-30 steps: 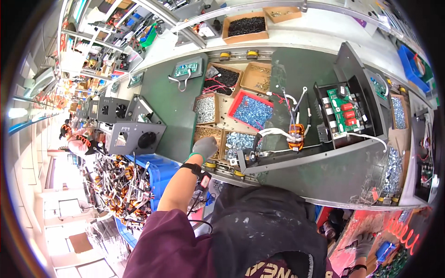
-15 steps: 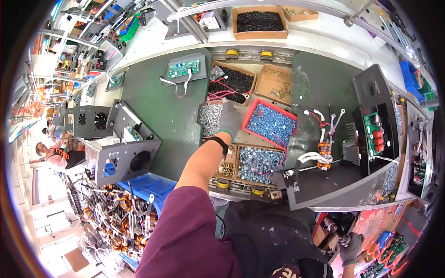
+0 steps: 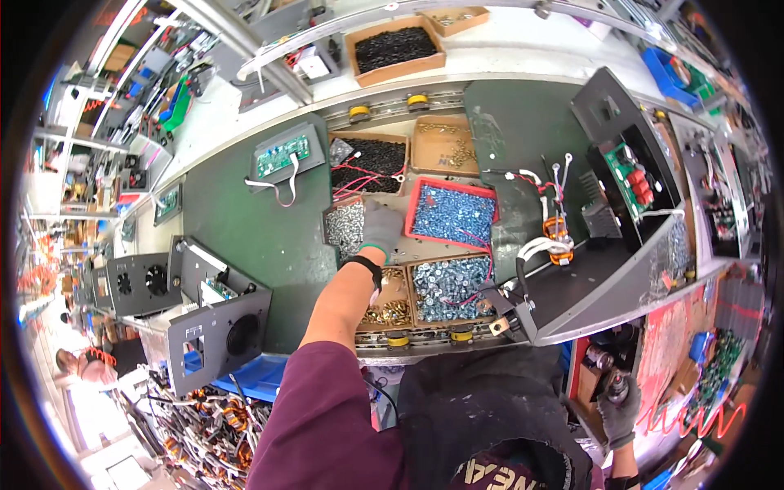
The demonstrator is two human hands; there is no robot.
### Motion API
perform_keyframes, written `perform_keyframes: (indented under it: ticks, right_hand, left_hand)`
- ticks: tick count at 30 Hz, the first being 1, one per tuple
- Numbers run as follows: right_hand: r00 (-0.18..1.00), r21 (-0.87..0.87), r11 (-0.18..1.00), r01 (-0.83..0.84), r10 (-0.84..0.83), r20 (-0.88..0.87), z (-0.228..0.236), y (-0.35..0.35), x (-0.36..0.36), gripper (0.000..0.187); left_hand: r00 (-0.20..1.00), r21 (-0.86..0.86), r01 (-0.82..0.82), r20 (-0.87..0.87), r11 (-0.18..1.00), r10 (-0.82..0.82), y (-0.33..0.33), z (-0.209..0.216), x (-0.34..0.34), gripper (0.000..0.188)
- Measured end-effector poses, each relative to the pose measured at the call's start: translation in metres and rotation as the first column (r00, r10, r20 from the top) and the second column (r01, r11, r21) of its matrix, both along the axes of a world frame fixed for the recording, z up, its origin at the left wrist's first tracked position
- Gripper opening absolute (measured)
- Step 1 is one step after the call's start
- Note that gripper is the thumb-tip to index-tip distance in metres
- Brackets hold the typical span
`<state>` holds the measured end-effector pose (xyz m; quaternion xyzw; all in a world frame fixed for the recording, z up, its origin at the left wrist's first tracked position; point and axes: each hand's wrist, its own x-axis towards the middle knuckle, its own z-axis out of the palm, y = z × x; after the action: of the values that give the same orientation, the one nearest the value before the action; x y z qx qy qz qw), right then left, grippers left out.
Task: Assembling an electronic inverter unit by installing circuit boards, wiring, and housing components using a pneumatic screwdriver.
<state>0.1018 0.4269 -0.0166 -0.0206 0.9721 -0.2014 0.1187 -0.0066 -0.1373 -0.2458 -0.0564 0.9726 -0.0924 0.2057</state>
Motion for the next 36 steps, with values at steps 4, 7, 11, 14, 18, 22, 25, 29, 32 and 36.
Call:
perform_keyframes:
  ticks: [4,7,11,14,18,22,25,29,32,36]
  right_hand:
    - [0.991,-0.1,0.991,0.084,-0.093,-0.091,0.017,-0.011,0.008,0.039]
    - [0.993,-0.205,0.972,0.11,-0.116,-0.015,0.036,-0.022,0.01,0.04]
    - [0.992,-0.43,0.897,0.102,-0.059,0.111,0.056,-0.049,-0.002,0.051]
    - [0.976,-0.505,0.858,0.09,0.024,0.215,0.062,-0.08,-0.02,0.061]
    - [0.954,-0.541,0.83,-0.138,0.258,0.152,0.07,-0.122,-0.048,0.064]
    - [0.913,-0.56,0.813,-0.16,0.337,0.229,0.08,-0.15,-0.063,0.06]
    - [0.937,-0.547,0.813,-0.199,0.321,0.137,0.082,-0.157,-0.066,0.059]
    - [0.943,-0.485,0.854,-0.188,0.295,0.154,0.081,-0.15,-0.067,0.059]
    - [0.943,-0.454,0.867,-0.204,0.299,0.147,0.081,-0.144,-0.069,0.059]
    - [0.94,-0.383,0.884,-0.268,0.327,0.098,0.085,-0.138,-0.072,0.057]
  left_hand:
    - [0.994,0.031,-0.073,-0.083,0.997,0.075,0.001,0.023,0.003,0.015]
    - [0.756,0.624,-0.434,-0.14,0.65,0.64,0.002,0.062,0.019,0.012]
    - [0.734,0.663,0.13,0.436,-0.737,0.521,0.025,0.127,0.053,0.016]
    - [0.752,0.318,0.176,0.568,-0.932,0.336,0.062,0.167,0.064,0.014]
    - [0.787,0.169,0.029,0.604,-0.985,0.127,0.105,0.208,0.053,0.012]
    - [0.807,0.208,-0.065,0.586,-0.976,0.071,0.146,0.236,0.041,0.016]
    - [0.752,0.284,-0.204,0.659,-0.937,0.036,0.166,0.25,0.033,0.021]
    - [0.786,0.348,-0.249,0.618,-0.904,0.021,0.182,0.256,0.026,0.021]
    - [0.814,0.425,-0.265,0.58,-0.866,0.035,0.185,0.257,0.021,0.02]
    - [0.841,0.58,-0.306,0.536,-0.755,0.071,0.188,0.263,0.017,0.02]
